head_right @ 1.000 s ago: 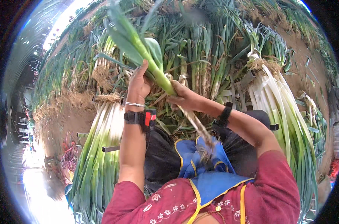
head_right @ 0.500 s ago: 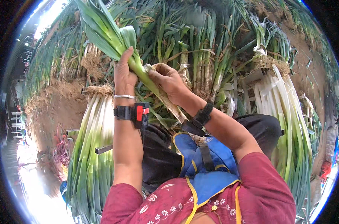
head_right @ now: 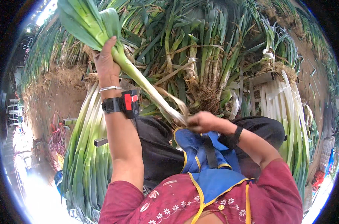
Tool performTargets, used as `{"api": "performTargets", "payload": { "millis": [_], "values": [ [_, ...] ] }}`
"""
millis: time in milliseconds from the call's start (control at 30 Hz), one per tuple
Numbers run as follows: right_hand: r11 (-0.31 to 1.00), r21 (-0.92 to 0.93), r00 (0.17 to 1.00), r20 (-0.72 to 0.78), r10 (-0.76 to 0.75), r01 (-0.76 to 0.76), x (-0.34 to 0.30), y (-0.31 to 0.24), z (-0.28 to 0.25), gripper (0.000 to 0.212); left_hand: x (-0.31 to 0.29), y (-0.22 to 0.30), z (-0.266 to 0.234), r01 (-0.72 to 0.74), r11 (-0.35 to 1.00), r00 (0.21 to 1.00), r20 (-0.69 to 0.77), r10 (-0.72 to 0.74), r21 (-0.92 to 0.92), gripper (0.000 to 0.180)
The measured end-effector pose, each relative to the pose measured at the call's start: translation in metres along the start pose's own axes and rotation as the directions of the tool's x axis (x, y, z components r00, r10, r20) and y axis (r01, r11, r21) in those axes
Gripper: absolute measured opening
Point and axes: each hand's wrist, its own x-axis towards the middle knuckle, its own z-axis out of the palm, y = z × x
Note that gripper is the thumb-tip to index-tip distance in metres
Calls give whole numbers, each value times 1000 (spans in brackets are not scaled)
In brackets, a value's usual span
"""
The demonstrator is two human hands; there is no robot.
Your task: Cleaning and trimming harvested leeks by hand and using a knife.
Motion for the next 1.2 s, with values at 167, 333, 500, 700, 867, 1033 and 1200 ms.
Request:
{"api": "performTargets", "payload": {
  "millis": [167,333,500,700,867,1033,1200],
  "values": [
    [856,-469,796,422,434,-218,-56,106,95,26,-5,11,7,-55,998,996,-69,54,-13,60],
    [801,-540,756,402,516,-260,-11,85,46,42,-11,18,5,-44,998,991,-125,49,40,60],
    [934,-338,767,-628,-133,-115,71,-92,-68,23,-12,3,8,-137,991,989,-63,137,3,67],
    [921,-365,449,-851,-271,-136,145,-114,-86,58,-21,-14,39,-81,996,991,-107,83,24,80],
    [977,-201,381,-911,-158,-76,157,-103,-90,59,-26,-17,41,109,989,994,7,-110,102,77],
    [906,298,488,-864,122,301,145,-94,-107,41,-23,-13,31,326,940,943,-38,-332,-102,49],
    [668,550,632,-760,152,501,128,-98,-109,38,-17,-25,20,554,832,808,-225,-545,-24,37]
  ]
}}
